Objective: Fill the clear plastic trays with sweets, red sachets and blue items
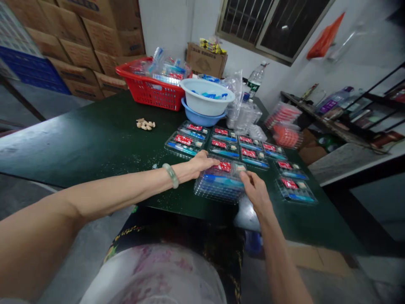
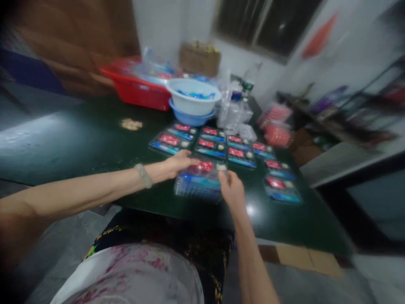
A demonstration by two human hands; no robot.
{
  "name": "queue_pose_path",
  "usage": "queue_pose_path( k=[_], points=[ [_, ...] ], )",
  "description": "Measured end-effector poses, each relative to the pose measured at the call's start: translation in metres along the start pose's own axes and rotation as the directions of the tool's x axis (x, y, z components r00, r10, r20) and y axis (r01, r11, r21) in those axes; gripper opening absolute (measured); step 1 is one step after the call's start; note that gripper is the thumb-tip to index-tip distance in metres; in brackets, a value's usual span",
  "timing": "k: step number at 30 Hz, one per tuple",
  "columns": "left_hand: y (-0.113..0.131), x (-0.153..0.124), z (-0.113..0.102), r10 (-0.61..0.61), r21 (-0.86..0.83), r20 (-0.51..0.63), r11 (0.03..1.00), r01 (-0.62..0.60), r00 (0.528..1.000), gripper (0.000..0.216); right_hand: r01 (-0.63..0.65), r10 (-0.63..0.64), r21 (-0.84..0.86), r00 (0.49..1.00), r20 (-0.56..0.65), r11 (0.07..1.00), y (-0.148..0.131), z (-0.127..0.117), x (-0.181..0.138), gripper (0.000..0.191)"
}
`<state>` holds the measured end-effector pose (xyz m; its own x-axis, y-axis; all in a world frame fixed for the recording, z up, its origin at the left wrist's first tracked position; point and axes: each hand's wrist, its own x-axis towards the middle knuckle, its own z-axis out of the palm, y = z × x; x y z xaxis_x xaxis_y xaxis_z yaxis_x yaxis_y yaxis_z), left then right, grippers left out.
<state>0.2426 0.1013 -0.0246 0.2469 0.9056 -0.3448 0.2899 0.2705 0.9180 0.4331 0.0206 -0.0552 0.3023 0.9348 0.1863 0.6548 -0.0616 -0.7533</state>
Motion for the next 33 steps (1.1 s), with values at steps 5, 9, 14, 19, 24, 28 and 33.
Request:
queue_pose_path(
  k=[5, 9, 14, 19, 24, 28, 33],
  points=[
    [0.008, -0.009, -0.021, 0.008, -0.033, -0.005, 0.999, -0.009, 1.0, 0.076, -0.019, 0.019, 0.006, 0.996, 0.084, 1.0, -0.003, -0.004, 0.003, 0.048],
    [0.007, 0.003, -0.052, 0.143, 0.091, -0.162, 0.987, -0.129, 0.976, 0.062, -0.05, 0.061, -0.094, 0.991, 0.121, 0.994, -0.004, -0.008, 0.006, 0.051],
    [-0.003, 0.044, -0.127, 0.515, 0.649, -0.166, 0.699, -0.301, 0.841, 0.08, -0.061, 0.076, -0.167, 0.993, 0.086, 0.984, -0.013, -0.014, 0.014, 0.06],
    [-0.02, 0.076, -0.171, 0.386, 0.818, 0.317, 0.35, -0.456, 0.866, 0.1, 0.087, -0.071, -0.157, 0.992, 0.105, 0.984, -0.031, -0.011, 0.033, 0.052],
    [-0.025, 0.078, -0.166, 0.361, 0.844, 0.399, 0.214, -0.491, 0.843, 0.097, 0.364, -0.323, -0.195, 0.922, 0.213, 0.911, -0.06, 0.018, 0.078, 0.039],
    [-0.023, 0.077, -0.164, 0.413, 0.877, 0.375, 0.132, -0.462, 0.83, 0.099, 0.525, -0.405, -0.27, 0.826, 0.392, 0.807, -0.079, 0.062, 0.128, 0.031],
    [-0.021, 0.074, -0.171, 0.347, 0.909, 0.34, 0.116, -0.4, 0.874, 0.105, 0.57, -0.325, -0.393, 0.78, 0.535, 0.722, -0.091, 0.118, 0.171, 0.028]
  ],
)
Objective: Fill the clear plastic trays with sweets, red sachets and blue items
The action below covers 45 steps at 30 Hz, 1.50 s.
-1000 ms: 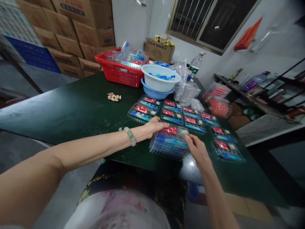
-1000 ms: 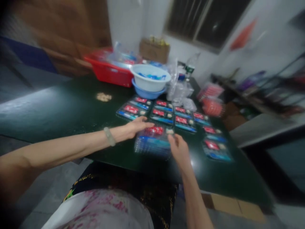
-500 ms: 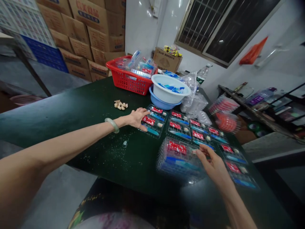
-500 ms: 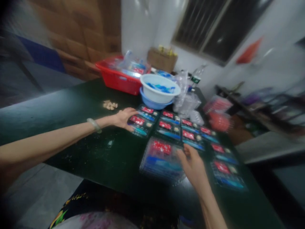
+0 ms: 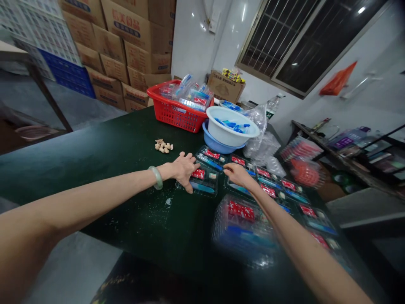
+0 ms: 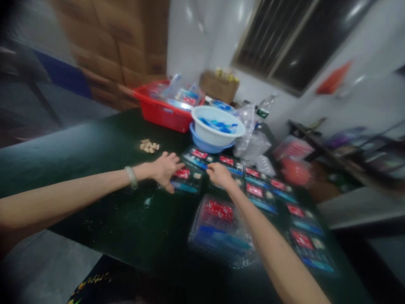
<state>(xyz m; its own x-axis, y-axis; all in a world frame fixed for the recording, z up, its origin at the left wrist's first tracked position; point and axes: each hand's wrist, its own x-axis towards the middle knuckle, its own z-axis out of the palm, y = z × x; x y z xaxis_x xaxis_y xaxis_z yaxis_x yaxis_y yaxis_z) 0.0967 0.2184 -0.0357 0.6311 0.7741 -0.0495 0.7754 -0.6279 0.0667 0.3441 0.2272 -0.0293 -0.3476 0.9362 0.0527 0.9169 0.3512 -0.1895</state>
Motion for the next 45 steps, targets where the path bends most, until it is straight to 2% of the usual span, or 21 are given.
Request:
queue_pose_path(
  k=[3, 7, 12, 15, 19, 22, 25, 29, 34, 39, 42, 45],
  points=[
    [-0.002, -0.01, -0.003, 0.021, -0.015, 0.02, 1.0, -0.021, 1.0, 0.101, 0.003, 0.001, -0.064, 0.999, 0.054, 0.998, -0.006, 0.013, 0.022, 0.028],
    [-0.009, -0.035, -0.001, 0.073, -0.044, -0.004, 0.996, -0.073, 0.997, 0.094, 0.008, 0.005, -0.146, 0.996, 0.089, 0.989, -0.013, 0.021, 0.035, 0.027],
    [-0.041, -0.072, 0.0, -0.003, -0.093, -0.166, 0.996, -0.013, 0.986, 0.087, 0.048, -0.03, -0.177, 0.994, 0.101, 0.983, -0.015, 0.024, 0.031, 0.028],
    [-0.056, -0.078, -0.01, -0.044, -0.113, -0.241, 0.993, 0.017, 0.97, 0.088, 0.108, -0.093, -0.157, 0.991, 0.098, 0.982, -0.021, 0.027, 0.021, 0.031],
    [-0.048, -0.058, -0.025, -0.057, -0.067, -0.264, 0.997, 0.041, 0.963, 0.092, 0.212, -0.198, -0.102, 0.972, 0.128, 0.972, -0.036, 0.028, 0.002, 0.03],
    [-0.032, -0.034, -0.026, -0.115, -0.051, -0.218, 0.993, 0.107, 0.969, 0.095, 0.227, -0.215, -0.079, 0.967, 0.136, 0.971, -0.035, 0.019, -0.013, 0.029],
    [-0.022, -0.016, -0.018, -0.146, -0.074, -0.152, 0.988, 0.136, 0.978, 0.1, 0.153, -0.149, -0.049, 0.986, 0.071, 0.987, -0.015, -0.001, -0.026, 0.029],
    [-0.016, -0.001, -0.008, -0.117, -0.071, -0.078, 0.991, 0.112, 0.99, 0.101, 0.084, -0.08, 0.125, 0.996, -0.035, 0.989, 0.021, -0.03, -0.049, 0.028],
    [-0.011, 0.017, -0.009, -0.051, -0.01, -0.011, 0.999, 0.05, 0.999, 0.108, -0.03, 0.046, 0.25, 0.997, -0.057, 0.968, 0.038, -0.049, -0.105, 0.029],
    [-0.009, 0.033, -0.003, 0.014, -0.061, 0.152, 0.998, -0.005, 0.988, 0.127, -0.097, 0.136, 0.269, 0.982, -0.129, 0.958, 0.029, -0.05, -0.176, 0.03],
    [-0.009, 0.034, 0.0, 0.027, -0.093, 0.138, 0.996, -0.014, 0.99, 0.117, -0.125, 0.184, 0.267, 0.961, -0.208, 0.956, 0.025, -0.041, -0.207, 0.029],
    [-0.009, 0.027, -0.002, -0.012, -0.081, 0.116, 0.996, 0.021, 0.993, 0.105, -0.148, 0.225, 0.273, 0.934, -0.277, 0.951, 0.024, -0.028, -0.224, 0.029]
  ],
)
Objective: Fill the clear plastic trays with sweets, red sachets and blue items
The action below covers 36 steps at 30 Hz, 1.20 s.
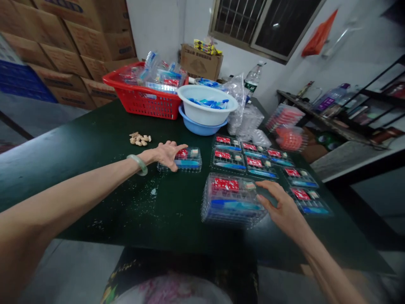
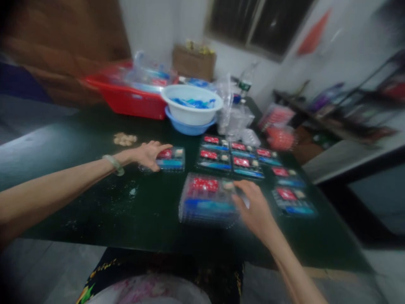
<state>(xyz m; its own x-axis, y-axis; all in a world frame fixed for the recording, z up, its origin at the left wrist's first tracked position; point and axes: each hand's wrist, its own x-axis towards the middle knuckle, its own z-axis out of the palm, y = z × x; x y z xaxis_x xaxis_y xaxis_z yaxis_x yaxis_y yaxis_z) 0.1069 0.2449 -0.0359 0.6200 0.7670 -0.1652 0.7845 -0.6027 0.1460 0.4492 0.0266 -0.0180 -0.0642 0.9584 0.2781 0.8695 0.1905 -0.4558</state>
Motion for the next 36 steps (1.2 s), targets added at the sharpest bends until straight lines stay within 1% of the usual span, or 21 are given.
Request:
queue_pose_path(
  k=[3, 5, 6, 8, 10, 12, 14, 16, 18, 20, 21, 22, 23, 24, 25, 26, 27, 28, 29, 32, 36],
  points=[
    [0.0, -0.013, -0.009, -0.044, -0.089, 0.001, 0.995, 0.044, 0.999, 0.099, -0.047, 0.049, 0.049, 0.998, -0.048, 0.998, 0.002, 0.009, -0.008, 0.031],
    [0.006, -0.023, -0.023, -0.041, -0.191, -0.01, 0.981, 0.039, 0.999, 0.1, -0.078, 0.086, 0.104, 0.994, -0.073, 0.992, 0.002, 0.014, -0.01, 0.032],
    [0.013, -0.028, -0.032, -0.027, -0.229, -0.021, 0.973, 0.021, 0.999, 0.101, -0.09, 0.101, 0.131, 0.991, -0.084, 0.987, 0.002, 0.017, -0.011, 0.032],
    [0.038, -0.036, -0.052, 0.023, -0.259, -0.059, 0.965, -0.038, 0.998, 0.105, -0.106, 0.127, 0.183, 0.986, -0.107, 0.977, 0.001, 0.023, -0.012, 0.034],
    [0.076, -0.041, -0.07, 0.107, -0.239, -0.071, 0.964, -0.121, 0.992, 0.108, -0.121, 0.156, 0.238, 0.979, -0.133, 0.964, -0.001, 0.028, -0.013, 0.036],
    [0.119, -0.043, -0.08, 0.168, -0.169, -0.069, 0.969, -0.178, 0.983, 0.112, -0.135, 0.189, 0.296, 0.968, -0.163, 0.946, -0.004, 0.032, -0.015, 0.037],
    [0.156, -0.041, -0.081, 0.191, -0.11, -0.035, 0.975, -0.194, 0.981, 0.112, -0.148, 0.222, 0.35, 0.958, -0.18, 0.925, -0.008, 0.033, -0.019, 0.038],
    [0.181, -0.037, -0.073, 0.211, -0.07, 0.027, 0.975, -0.209, 0.977, 0.111, -0.157, 0.245, 0.406, 0.954, -0.175, 0.9, -0.009, 0.032, -0.024, 0.037],
    [0.192, -0.033, -0.063, 0.236, -0.061, 0.116, 0.971, -0.23, 0.965, 0.112, -0.175, 0.279, 0.489, 0.949, -0.148, 0.854, -0.004, 0.029, -0.029, 0.035],
    [0.192, -0.03, -0.053, 0.253, -0.081, 0.193, 0.967, -0.242, 0.948, 0.114, -0.212, 0.33, 0.571, 0.938, -0.109, 0.793, 0.009, 0.026, -0.03, 0.034],
    [0.19, -0.029, -0.05, 0.258, -0.092, 0.215, 0.966, -0.243, 0.942, 0.114, -0.226, 0.349, 0.583, 0.931, -0.105, 0.78, 0.019, 0.025, -0.028, 0.034],
    [0.188, -0.029, -0.047, 0.263, -0.098, 0.222, 0.964, -0.247, 0.939, 0.114, -0.234, 0.359, 0.557, 0.925, -0.124, 0.797, 0.03, 0.024, -0.024, 0.033],
    [0.187, -0.03, -0.045, 0.272, -0.099, 0.217, 0.962, -0.256, 0.938, 0.113, -0.238, 0.353, 0.478, 0.921, -0.165, 0.845, 0.041, 0.024, -0.017, 0.031],
    [0.186, -0.032, -0.044, 0.282, -0.093, 0.203, 0.959, -0.269, 0.938, 0.112, -0.247, 0.325, 0.324, 0.921, -0.215, 0.913, 0.053, 0.024, -0.009, 0.03],
    [0.187, -0.034, -0.044, 0.29, -0.083, 0.184, 0.957, -0.28, 0.939, 0.109, -0.259, 0.281, 0.118, 0.925, -0.255, 0.959, 0.064, 0.025, 0.001, 0.029],
    [0.189, -0.037, -0.043, 0.294, -0.068, 0.163, 0.956, -0.286, 0.942, 0.106, -0.268, 0.234, -0.093, 0.933, -0.274, 0.959, 0.074, 0.027, 0.011, 0.028],
    [0.191, -0.039, -0.043, 0.291, -0.05, 0.139, 0.957, -0.286, 0.947, 0.103, -0.266, 0.193, -0.271, 0.944, -0.266, 0.925, 0.082, 0.029, 0.021, 0.029],
    [0.194, -0.042, -0.043, 0.284, -0.028, 0.113, 0.959, -0.283, 0.952, 0.101, -0.252, 0.165, -0.395, 0.957, -0.24, 0.884, 0.089, 0.031, 0.03, 0.029],
    [0.197, -0.044, -0.043, 0.276, -0.005, 0.09, 0.961, -0.277, 0.957, 0.099, -0.229, 0.145, -0.467, 0.967, -0.207, 0.854, 0.094, 0.033, 0.038, 0.029],
    [0.203, -0.049, -0.042, 0.269, 0.024, 0.048, 0.963, -0.27, 0.962, 0.099, -0.154, 0.099, -0.541, 0.986, -0.131, 0.827, 0.101, 0.038, 0.054, 0.024],
    [0.199, -0.053, -0.042, 0.294, -0.093, 0.013, 0.952, -0.291, 0.956, 0.114, -0.096, 0.063, -0.621, 0.995, -0.076, 0.778, 0.106, 0.039, 0.057, 0.02]
  ],
)
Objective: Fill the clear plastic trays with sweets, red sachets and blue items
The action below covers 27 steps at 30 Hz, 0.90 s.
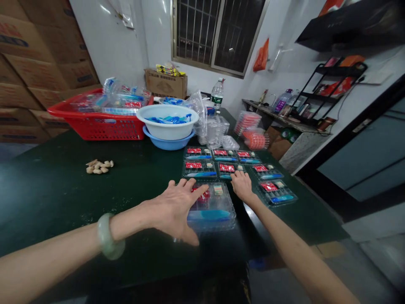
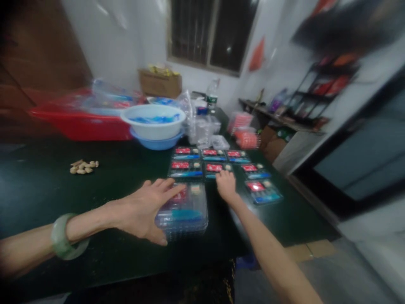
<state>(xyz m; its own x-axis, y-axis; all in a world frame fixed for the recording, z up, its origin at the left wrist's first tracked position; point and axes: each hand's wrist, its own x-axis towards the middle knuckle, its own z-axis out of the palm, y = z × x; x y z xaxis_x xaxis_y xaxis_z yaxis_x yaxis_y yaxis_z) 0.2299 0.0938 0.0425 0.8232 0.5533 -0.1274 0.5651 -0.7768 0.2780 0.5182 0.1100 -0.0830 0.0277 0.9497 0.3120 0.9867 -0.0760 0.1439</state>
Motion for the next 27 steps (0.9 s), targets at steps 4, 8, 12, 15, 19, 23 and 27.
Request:
queue_pose_path(
  k=[4, 8, 12, 15, 19, 23, 27],
  points=[
    [-0.008, -0.006, -0.002, 0.019, -0.121, 0.005, 0.993, -0.018, 1.0, 0.112, 0.042, -0.042, -0.041, 0.999, 0.004, 0.998, 0.004, 0.001, -0.004, 0.02],
    [-0.012, -0.01, 0.001, -0.032, -0.178, -0.037, 0.984, 0.025, 0.999, 0.105, 0.036, -0.036, -0.06, 0.999, -0.003, 0.998, 0.004, 0.002, -0.012, 0.021],
    [-0.016, -0.01, 0.007, -0.072, -0.232, -0.076, 0.971, 0.052, 0.995, 0.107, -0.001, 0.0, -0.071, 1.0, -0.011, 0.997, 0.002, -0.001, -0.02, 0.021],
    [-0.018, -0.01, 0.011, -0.101, -0.273, -0.085, 0.959, 0.074, 0.991, 0.11, -0.01, 0.009, -0.072, 1.0, -0.012, 0.997, 0.002, -0.014, -0.023, 0.018],
    [-0.017, -0.011, 0.013, -0.121, -0.31, -0.114, 0.947, 0.081, 0.986, 0.114, -0.033, 0.029, -0.084, 0.998, -0.052, 0.996, 0.006, -0.057, -0.024, 0.016],
    [-0.014, -0.013, 0.016, -0.122, -0.356, -0.179, 0.933, 0.051, 0.976, 0.116, 0.04, -0.047, -0.038, 0.979, -0.199, 0.998, -0.006, -0.124, -0.029, 0.009],
    [-0.015, -0.015, 0.023, -0.112, -0.438, -0.296, 0.899, -0.031, 0.949, 0.12, 0.222, -0.203, 0.05, 0.949, -0.242, 0.974, -0.044, -0.181, -0.042, 0.005]
  ],
)
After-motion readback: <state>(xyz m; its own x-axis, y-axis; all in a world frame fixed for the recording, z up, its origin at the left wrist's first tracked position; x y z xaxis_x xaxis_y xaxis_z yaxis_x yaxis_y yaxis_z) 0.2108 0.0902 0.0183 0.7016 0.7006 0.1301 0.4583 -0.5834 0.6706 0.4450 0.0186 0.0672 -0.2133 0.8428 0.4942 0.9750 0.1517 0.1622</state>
